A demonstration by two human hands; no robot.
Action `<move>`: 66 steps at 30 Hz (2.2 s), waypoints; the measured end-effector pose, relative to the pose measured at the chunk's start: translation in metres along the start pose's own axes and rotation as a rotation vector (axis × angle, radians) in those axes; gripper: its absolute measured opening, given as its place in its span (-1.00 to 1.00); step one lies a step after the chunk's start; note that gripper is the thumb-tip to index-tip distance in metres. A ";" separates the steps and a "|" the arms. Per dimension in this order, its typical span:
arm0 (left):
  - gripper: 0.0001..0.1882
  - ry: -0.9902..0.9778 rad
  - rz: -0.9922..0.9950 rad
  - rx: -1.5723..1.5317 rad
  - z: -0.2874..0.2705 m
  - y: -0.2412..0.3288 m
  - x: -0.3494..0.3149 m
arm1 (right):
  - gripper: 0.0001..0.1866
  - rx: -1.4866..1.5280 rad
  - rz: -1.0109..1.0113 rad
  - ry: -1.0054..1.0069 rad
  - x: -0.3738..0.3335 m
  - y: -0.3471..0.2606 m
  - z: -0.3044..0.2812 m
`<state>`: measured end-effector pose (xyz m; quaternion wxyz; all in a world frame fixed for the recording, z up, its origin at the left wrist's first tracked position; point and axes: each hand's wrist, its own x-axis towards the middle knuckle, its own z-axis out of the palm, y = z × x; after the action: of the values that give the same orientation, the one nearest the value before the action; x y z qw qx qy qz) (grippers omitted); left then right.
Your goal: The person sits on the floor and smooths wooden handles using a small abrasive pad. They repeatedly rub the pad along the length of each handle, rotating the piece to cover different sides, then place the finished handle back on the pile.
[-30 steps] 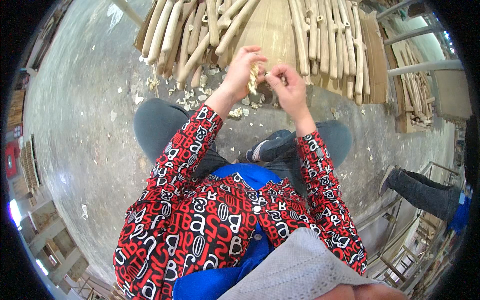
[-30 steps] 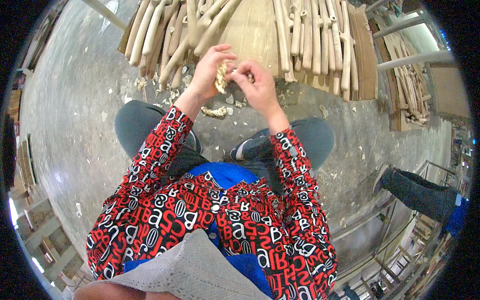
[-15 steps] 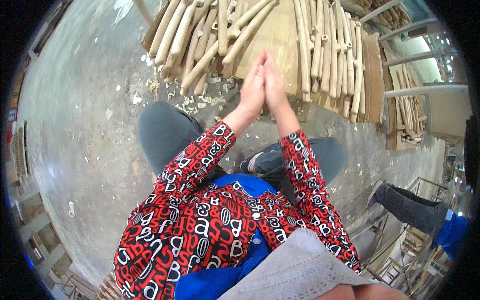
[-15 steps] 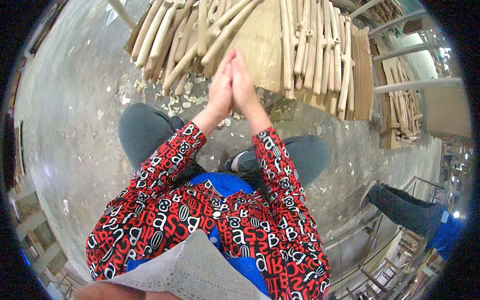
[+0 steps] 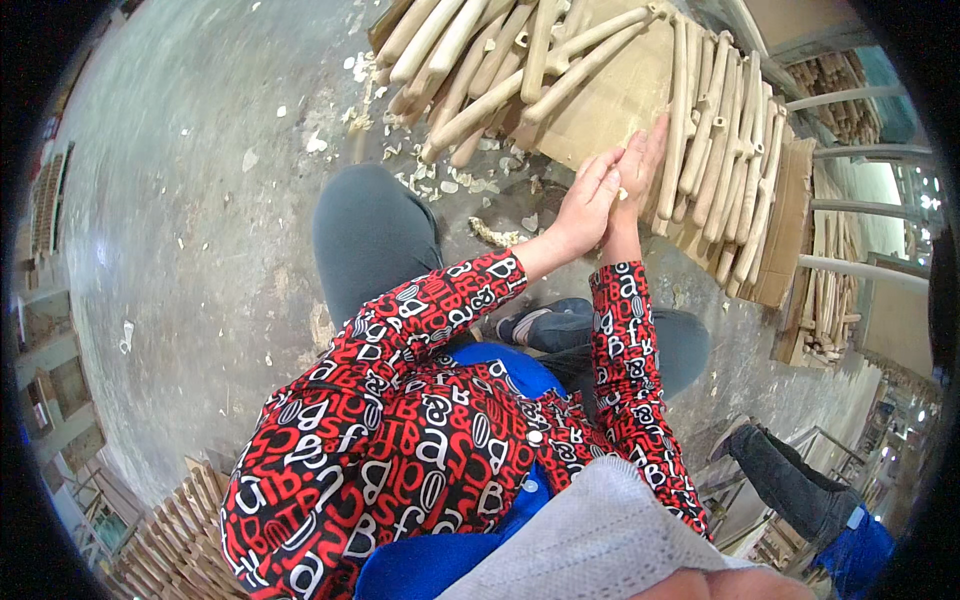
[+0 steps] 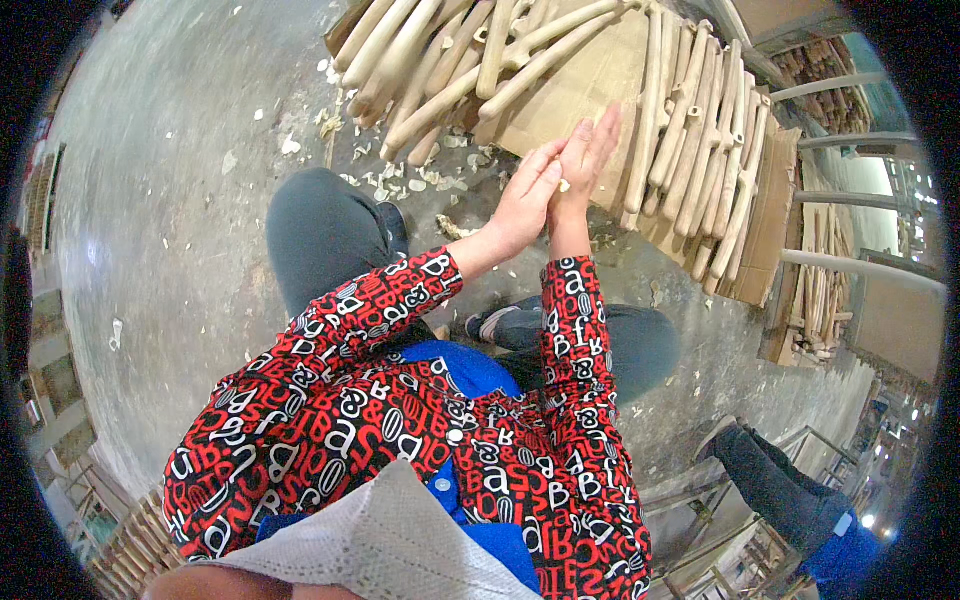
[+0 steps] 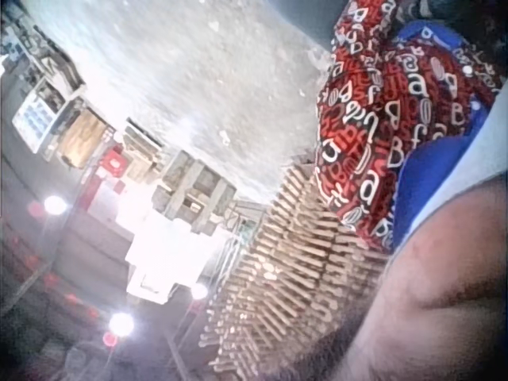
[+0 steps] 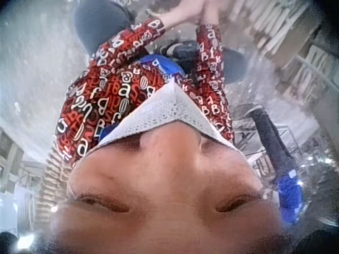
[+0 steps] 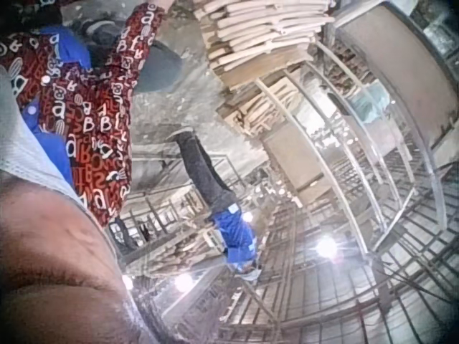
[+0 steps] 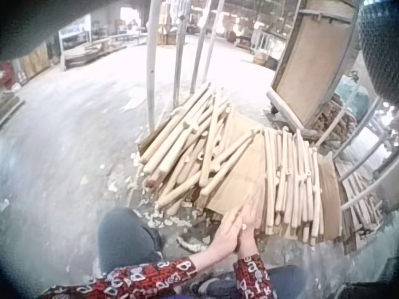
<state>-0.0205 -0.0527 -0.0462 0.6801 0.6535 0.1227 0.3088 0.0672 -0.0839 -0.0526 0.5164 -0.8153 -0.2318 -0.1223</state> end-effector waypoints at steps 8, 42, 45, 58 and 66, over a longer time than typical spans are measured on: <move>-0.55 0.316 -0.323 -0.392 -0.063 -0.039 0.032 | -0.36 0.745 0.378 -0.482 -0.054 -0.038 0.049; -0.77 -0.143 -0.517 -0.568 -0.040 0.040 0.046 | -0.45 1.015 0.607 -0.589 -0.005 -0.024 -0.087; -0.73 -0.179 -0.488 -0.402 -0.033 0.049 0.060 | -0.55 0.995 0.590 -0.508 -0.018 -0.019 -0.104; -0.36 -0.618 0.094 0.491 0.006 0.078 0.078 | -0.64 0.522 0.478 -0.247 -0.035 -0.037 -0.121; -0.54 -0.696 -0.236 0.076 -0.008 0.088 0.091 | -0.61 0.380 0.394 -0.199 -0.034 -0.047 -0.117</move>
<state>0.0234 0.0030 0.0592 0.6874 0.7254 -0.0299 -0.0172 0.0194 -0.1810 0.0208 0.6483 -0.7413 -0.1373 0.1063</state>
